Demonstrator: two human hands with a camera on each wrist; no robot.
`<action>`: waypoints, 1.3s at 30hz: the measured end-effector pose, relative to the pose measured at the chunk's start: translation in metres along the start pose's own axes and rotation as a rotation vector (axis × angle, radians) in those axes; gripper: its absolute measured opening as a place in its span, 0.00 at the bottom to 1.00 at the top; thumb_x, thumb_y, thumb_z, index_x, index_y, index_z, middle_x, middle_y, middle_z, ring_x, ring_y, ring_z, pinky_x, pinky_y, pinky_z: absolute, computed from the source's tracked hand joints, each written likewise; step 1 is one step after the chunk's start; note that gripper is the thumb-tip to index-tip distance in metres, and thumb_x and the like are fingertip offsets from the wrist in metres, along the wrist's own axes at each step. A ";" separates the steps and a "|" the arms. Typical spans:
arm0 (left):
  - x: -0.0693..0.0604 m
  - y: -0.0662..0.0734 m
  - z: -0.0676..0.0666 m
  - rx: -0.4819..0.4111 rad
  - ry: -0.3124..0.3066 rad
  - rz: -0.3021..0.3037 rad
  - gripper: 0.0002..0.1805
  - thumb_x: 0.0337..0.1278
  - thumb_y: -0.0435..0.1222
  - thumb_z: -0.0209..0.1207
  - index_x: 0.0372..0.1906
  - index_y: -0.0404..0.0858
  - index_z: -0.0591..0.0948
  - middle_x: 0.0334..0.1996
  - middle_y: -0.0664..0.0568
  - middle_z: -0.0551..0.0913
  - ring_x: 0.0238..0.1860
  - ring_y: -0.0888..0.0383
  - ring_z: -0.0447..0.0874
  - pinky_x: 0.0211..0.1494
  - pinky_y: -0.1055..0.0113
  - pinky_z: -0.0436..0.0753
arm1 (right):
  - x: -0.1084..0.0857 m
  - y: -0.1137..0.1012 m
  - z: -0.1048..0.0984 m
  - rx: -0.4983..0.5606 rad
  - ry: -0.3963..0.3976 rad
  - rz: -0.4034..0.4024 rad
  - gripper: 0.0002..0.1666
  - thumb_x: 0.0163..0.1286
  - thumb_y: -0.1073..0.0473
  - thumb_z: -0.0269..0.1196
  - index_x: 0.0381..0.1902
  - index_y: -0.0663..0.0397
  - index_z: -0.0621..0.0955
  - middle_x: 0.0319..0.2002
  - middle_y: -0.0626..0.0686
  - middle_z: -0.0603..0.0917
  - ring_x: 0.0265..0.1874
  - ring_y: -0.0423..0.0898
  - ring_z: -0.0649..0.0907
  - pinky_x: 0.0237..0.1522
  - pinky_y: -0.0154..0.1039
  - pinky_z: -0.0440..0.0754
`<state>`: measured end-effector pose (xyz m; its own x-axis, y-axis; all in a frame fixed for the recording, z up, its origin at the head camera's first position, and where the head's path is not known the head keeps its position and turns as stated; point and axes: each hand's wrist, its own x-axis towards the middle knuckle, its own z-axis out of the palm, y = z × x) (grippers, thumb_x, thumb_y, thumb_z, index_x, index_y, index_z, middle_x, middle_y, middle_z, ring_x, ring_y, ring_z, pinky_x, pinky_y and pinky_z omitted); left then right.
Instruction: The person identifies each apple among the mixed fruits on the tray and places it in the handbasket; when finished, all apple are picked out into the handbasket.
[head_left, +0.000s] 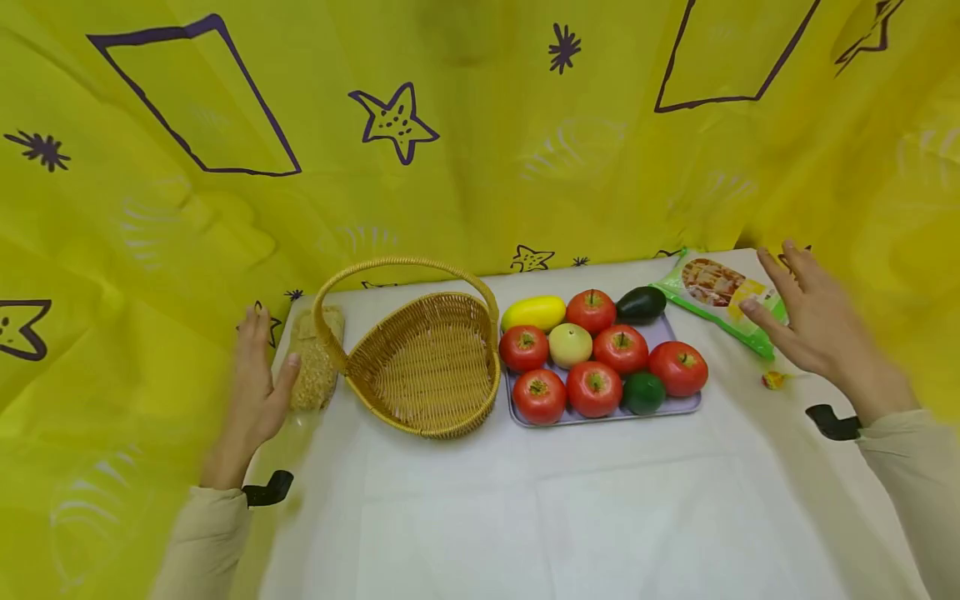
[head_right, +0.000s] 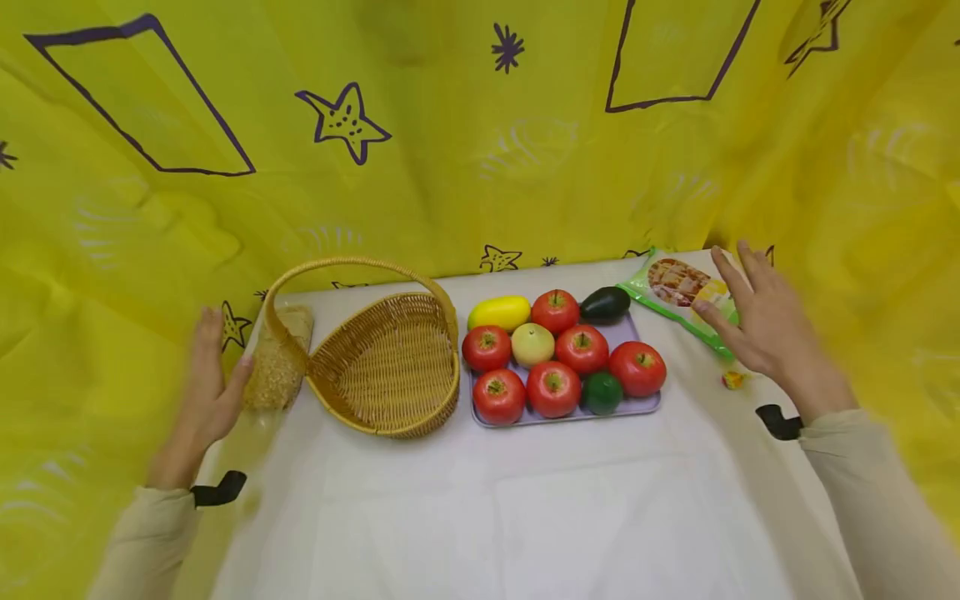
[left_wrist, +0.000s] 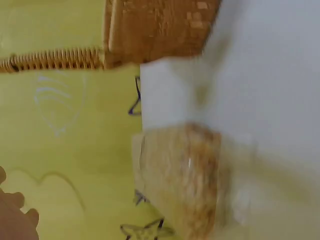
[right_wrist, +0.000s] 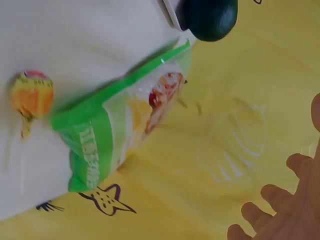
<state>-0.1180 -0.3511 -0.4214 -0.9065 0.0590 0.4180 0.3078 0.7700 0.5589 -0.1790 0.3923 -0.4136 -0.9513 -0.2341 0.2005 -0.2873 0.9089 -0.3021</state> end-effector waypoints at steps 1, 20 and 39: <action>-0.001 0.001 0.004 -0.059 0.012 -0.001 0.40 0.82 0.39 0.50 0.88 0.43 0.46 0.88 0.43 0.39 0.87 0.36 0.34 0.88 0.35 0.38 | -0.001 0.000 0.003 0.034 0.015 -0.011 0.46 0.85 0.43 0.52 0.88 0.49 0.46 0.85 0.72 0.41 0.82 0.77 0.44 0.82 0.74 0.38; -0.008 0.024 0.072 -0.702 0.123 -0.201 0.30 0.87 0.35 0.45 0.85 0.38 0.58 0.81 0.42 0.64 0.79 0.56 0.64 0.74 0.80 0.72 | -0.029 -0.023 0.059 0.507 -0.161 0.022 0.65 0.57 0.60 0.82 0.86 0.40 0.58 0.77 0.67 0.70 0.77 0.52 0.71 0.72 0.17 0.62; 0.003 0.028 0.102 -0.729 0.486 -0.100 0.18 0.81 0.27 0.52 0.65 0.20 0.77 0.62 0.39 0.87 0.61 0.55 0.89 0.67 0.73 0.83 | -0.033 -0.030 0.099 0.623 -0.093 -0.057 0.52 0.51 0.66 0.84 0.75 0.60 0.75 0.64 0.25 0.74 0.59 0.16 0.72 0.58 0.09 0.68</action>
<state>-0.1416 -0.2644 -0.4773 -0.7667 -0.3919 0.5084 0.4917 0.1507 0.8576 -0.1501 0.3386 -0.5030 -0.9304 -0.3304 0.1587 -0.3220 0.5297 -0.7847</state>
